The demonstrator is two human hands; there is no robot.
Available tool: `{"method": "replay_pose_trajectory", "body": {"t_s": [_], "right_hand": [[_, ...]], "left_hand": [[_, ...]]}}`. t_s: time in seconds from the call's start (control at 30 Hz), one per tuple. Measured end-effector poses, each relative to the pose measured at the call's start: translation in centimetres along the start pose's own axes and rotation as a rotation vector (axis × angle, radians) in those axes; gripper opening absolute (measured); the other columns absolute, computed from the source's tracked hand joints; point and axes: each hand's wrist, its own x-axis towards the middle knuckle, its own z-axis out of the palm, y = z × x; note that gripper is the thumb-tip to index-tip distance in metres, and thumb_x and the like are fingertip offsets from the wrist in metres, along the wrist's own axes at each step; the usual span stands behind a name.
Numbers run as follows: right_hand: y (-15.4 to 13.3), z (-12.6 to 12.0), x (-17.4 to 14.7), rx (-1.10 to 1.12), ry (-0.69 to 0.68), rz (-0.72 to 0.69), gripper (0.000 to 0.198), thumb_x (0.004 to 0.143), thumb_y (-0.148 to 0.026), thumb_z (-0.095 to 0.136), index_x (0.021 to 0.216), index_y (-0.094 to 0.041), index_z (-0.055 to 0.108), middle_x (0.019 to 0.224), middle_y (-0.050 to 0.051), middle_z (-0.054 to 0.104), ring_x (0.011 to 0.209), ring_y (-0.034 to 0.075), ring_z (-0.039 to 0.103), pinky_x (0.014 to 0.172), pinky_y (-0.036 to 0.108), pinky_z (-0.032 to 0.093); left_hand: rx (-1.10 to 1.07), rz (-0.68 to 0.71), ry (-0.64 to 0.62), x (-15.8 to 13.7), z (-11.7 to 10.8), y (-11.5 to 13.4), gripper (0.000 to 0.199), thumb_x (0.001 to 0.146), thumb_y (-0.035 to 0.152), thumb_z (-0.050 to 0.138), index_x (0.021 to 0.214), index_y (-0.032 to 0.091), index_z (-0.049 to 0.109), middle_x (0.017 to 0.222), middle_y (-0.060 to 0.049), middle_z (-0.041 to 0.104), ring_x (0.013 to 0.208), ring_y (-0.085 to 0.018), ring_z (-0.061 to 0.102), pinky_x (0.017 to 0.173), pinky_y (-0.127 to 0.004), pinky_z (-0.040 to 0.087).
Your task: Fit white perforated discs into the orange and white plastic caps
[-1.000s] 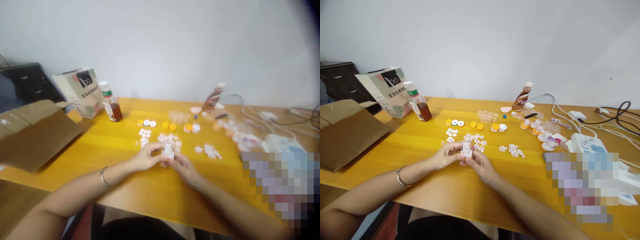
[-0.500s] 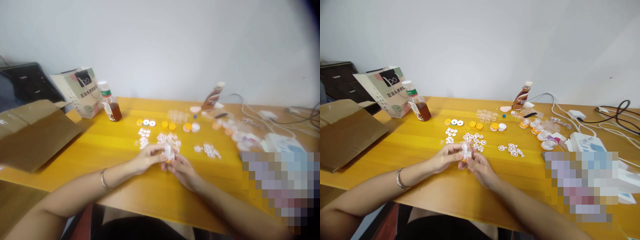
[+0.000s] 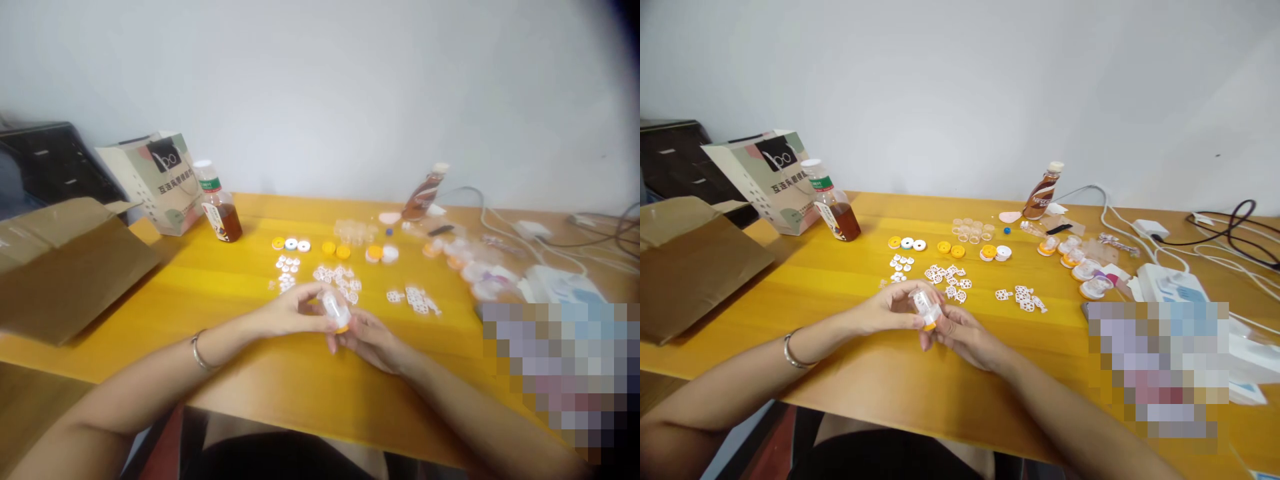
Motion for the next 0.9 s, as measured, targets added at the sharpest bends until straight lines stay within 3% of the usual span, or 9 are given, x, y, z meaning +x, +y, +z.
{"method": "replay_pose_trajectory", "body": {"t_s": [0.13, 0.33, 0.43, 0.63, 0.9], "right_hand": [[0.5, -0.3, 0.3, -0.041, -0.012, 0.068, 0.042, 0.080, -0.055, 0.048, 0.080, -0.014, 0.057, 0.069, 0.004, 0.056, 0.064, 0.013, 0.052, 0.062, 0.027, 0.038], [2.3, -0.5, 0.6, -0.301, 0.287, 0.005, 0.051, 0.081, -0.063, 0.031, 0.065, -0.018, 0.048, 0.058, -0.001, 0.045, 0.057, 0.013, 0.041, 0.058, 0.028, 0.035], [3.0, -0.1, 0.9, -0.230, 0.381, -0.036, 0.047, 0.081, -0.062, 0.034, 0.063, -0.020, 0.044, 0.056, -0.003, 0.037, 0.053, 0.011, 0.033, 0.052, 0.026, 0.031], [2.5, 2.1, 1.4, 0.119, 0.447, -0.034, 0.038, 0.079, -0.058, 0.043, 0.069, -0.021, 0.043, 0.055, -0.006, 0.032, 0.047, 0.009, 0.022, 0.046, 0.023, 0.025], [1.9, 2.4, 1.0, 0.366, 0.281, 0.116, 0.040, 0.081, -0.057, 0.039, 0.067, -0.019, 0.040, 0.051, -0.008, 0.027, 0.044, 0.007, 0.020, 0.045, 0.021, 0.024]], "left_hand": [[0.305, 0.037, -0.012, -0.3, -0.7, 0.5, 0.028, 0.077, 0.023, 0.061, 0.102, 0.014, 0.051, 0.087, -0.008, 0.061, 0.074, -0.014, 0.062, 0.071, -0.029, 0.049], [0.897, 0.227, 0.186, -0.5, -0.1, 0.4, 0.029, 0.079, 0.030, 0.056, 0.105, 0.016, 0.056, 0.093, -0.008, 0.059, 0.084, -0.016, 0.055, 0.076, -0.030, 0.045], [0.981, 0.280, 0.177, -0.6, 0.4, 0.3, 0.028, 0.083, 0.026, 0.050, 0.108, 0.013, 0.053, 0.092, -0.010, 0.057, 0.084, -0.017, 0.053, 0.076, -0.031, 0.045], [1.054, 0.360, 0.132, -0.6, 0.5, 0.1, 0.027, 0.084, 0.022, 0.046, 0.108, 0.012, 0.050, 0.091, -0.011, 0.055, 0.084, -0.018, 0.050, 0.074, -0.032, 0.044], [1.116, 0.376, 0.012, -0.6, -0.4, 0.8, 0.030, 0.086, 0.024, 0.044, 0.113, 0.012, 0.047, 0.098, -0.013, 0.054, 0.092, -0.020, 0.050, 0.082, -0.033, 0.043]]}}
